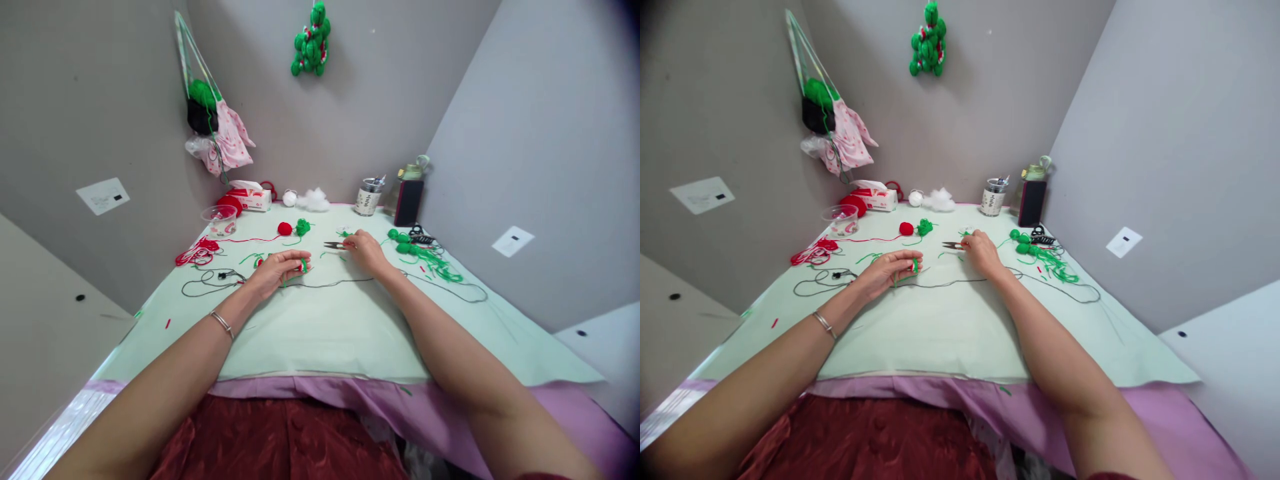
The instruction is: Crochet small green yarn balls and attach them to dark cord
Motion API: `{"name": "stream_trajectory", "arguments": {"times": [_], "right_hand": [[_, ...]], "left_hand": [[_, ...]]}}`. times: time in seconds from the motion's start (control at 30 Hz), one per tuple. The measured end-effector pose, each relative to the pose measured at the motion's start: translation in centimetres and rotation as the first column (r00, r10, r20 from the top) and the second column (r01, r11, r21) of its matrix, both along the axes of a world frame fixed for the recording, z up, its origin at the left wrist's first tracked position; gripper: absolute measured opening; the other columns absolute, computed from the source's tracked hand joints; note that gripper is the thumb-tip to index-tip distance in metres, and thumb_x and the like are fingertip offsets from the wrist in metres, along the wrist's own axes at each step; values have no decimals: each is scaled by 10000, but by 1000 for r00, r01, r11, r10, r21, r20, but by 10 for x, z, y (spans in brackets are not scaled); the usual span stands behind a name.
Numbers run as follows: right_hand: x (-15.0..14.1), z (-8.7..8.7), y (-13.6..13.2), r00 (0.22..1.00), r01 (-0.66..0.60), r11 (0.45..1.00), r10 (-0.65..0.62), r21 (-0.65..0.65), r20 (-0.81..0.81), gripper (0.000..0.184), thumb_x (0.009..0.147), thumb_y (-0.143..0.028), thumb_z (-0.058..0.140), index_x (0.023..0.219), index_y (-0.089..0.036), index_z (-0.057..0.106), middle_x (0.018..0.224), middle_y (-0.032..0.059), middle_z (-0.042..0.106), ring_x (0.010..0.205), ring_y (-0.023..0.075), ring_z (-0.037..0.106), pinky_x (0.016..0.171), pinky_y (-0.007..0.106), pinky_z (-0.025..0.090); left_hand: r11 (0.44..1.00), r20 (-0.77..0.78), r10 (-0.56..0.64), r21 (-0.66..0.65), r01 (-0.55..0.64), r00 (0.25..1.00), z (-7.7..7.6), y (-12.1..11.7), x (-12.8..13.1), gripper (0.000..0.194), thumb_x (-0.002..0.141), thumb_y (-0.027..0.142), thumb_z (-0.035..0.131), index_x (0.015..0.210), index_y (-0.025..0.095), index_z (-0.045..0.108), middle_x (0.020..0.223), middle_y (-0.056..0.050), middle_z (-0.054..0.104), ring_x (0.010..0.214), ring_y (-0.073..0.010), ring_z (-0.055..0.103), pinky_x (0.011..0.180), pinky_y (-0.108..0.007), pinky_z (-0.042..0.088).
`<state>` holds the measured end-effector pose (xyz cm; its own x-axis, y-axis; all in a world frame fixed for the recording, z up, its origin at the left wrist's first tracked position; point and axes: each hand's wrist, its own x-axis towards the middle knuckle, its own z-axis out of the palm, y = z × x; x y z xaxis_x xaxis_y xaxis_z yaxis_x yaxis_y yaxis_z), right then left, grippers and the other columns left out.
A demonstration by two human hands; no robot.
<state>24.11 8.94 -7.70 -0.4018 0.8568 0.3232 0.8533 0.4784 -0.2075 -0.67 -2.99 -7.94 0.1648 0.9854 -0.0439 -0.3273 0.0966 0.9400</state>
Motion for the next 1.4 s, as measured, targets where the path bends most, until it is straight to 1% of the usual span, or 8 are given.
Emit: {"name": "stream_trajectory", "arguments": {"times": [0.1, 0.17, 0.37, 0.47, 0.83, 1.27, 1.33, 1.4], "right_hand": [[-5, 7, -6, 979, -62, 998, 63, 9, -196, 287, 945, -200, 452, 1060, -165, 713, 1007, 112, 671, 909, 218, 587, 786, 308, 412], [-10, 13, -13, 932, -169, 980, 124, -106, -339, 320, 947, -220, 427, 1102, -144, 696, 870, 71, 673, 752, 174, 562, 723, 286, 408], [-18, 29, -38, 833, -498, 776, 303, -388, -464, 541, 953, -544, 412, 1024, -111, 728, 681, -2, 523, 627, 114, 433, 604, 239, 338], [-22, 30, -45, 836, -525, 712, 327, -466, -441, 579, 918, -613, 454, 982, -112, 737, 641, -26, 466, 587, 98, 382, 574, 236, 309], [-33, 22, -52, 789, -578, 594, 233, -560, -568, 571, 920, -642, 444, 919, -141, 715, 590, -53, 364, 494, 77, 247, 477, 234, 196], [-36, 22, -53, 789, -561, 651, 233, -511, -569, 563, 902, -640, 478, 813, -130, 700, 538, -56, 349, 487, 68, 246, 479, 234, 189], [-34, 26, -53, 788, -536, 692, 205, -483, -581, 577, 914, -646, 445, 856, -132, 700, 540, -56, 361, 489, 73, 268, 494, 235, 214], [-30, 27, -49, 816, -443, 793, 164, -419, -554, 554, 934, -613, 432, 890, -132, 703, 563, -35, 437, 508, 88, 348, 528, 241, 276]], "left_hand": [[999, -21, 33, 13, -33, 999, -2, 1, 0, 282, 735, 197, 772, 1013, 156, 748, 1107, -97, 729, 923, -149, 698, 901, -279, 530], [998, -46, 58, 34, -56, 997, -4, 2, -1, 337, 716, 227, 794, 1044, 166, 744, 1152, -98, 719, 927, -145, 686, 911, -284, 516], [986, -133, 123, 132, -105, 984, -6, 2, -2, 444, 701, 268, 799, 1132, 195, 723, 1300, -91, 662, 978, -154, 651, 934, -296, 476], [982, -155, 141, 150, -118, 978, -5, 1, -1, 446, 697, 269, 795, 1134, 209, 726, 1311, -81, 658, 974, -155, 644, 929, -295, 466], [985, -209, 91, 161, -57, 974, -7, 0, -1, 474, 704, 269, 780, 1173, 230, 723, 1235, -63, 695, 892, -151, 643, 924, -312, 449], [988, -252, 50, 154, -11, 967, -9, 1, -2, 496, 732, 278, 767, 1222, 241, 701, 1260, -63, 681, 872, -143, 627, 890, -312, 448], [988, -244, 58, 152, -21, 968, -9, 1, -2, 497, 727, 281, 770, 1217, 243, 702, 1325, -63, 648, 886, -145, 630, 888, -312, 454], [989, -227, 73, 145, -41, 971, -9, 2, -2, 506, 714, 284, 776, 1213, 243, 702, 1365, -66, 624, 899, -149, 635, 886, -315, 462]]}}
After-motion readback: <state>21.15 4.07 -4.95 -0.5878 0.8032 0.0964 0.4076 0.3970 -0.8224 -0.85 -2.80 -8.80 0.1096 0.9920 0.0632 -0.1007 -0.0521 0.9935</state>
